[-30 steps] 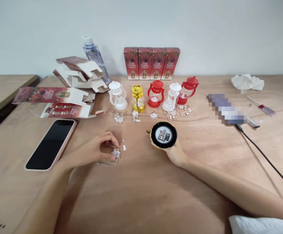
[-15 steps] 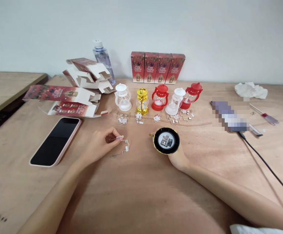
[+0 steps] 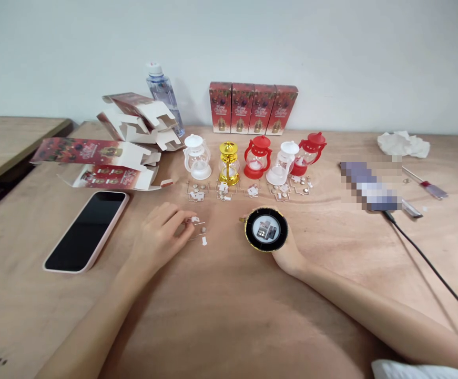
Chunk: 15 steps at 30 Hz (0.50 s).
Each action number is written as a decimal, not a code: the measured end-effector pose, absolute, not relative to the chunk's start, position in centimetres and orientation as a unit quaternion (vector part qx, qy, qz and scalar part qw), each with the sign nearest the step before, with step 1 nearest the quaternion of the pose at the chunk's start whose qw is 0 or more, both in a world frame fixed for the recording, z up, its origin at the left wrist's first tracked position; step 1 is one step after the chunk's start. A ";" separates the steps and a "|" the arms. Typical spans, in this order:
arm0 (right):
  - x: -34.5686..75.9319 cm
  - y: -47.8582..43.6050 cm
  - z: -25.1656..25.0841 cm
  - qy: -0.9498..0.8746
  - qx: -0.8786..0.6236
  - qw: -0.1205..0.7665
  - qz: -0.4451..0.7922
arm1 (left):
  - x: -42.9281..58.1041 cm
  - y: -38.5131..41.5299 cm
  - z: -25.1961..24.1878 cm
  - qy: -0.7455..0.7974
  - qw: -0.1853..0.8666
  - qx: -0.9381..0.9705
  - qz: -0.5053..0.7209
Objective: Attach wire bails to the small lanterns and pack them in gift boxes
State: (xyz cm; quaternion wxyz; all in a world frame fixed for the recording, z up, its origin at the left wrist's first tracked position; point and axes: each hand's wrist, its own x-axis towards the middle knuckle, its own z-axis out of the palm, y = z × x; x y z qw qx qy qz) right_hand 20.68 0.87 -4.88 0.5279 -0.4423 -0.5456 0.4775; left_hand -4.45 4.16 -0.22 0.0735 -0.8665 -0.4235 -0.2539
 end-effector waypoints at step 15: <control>20.5 0.9 -4.1 -0.557 -0.445 0.527 0.462 | -4.3 4.0 -1.3 -0.445 0.070 -0.840 -0.303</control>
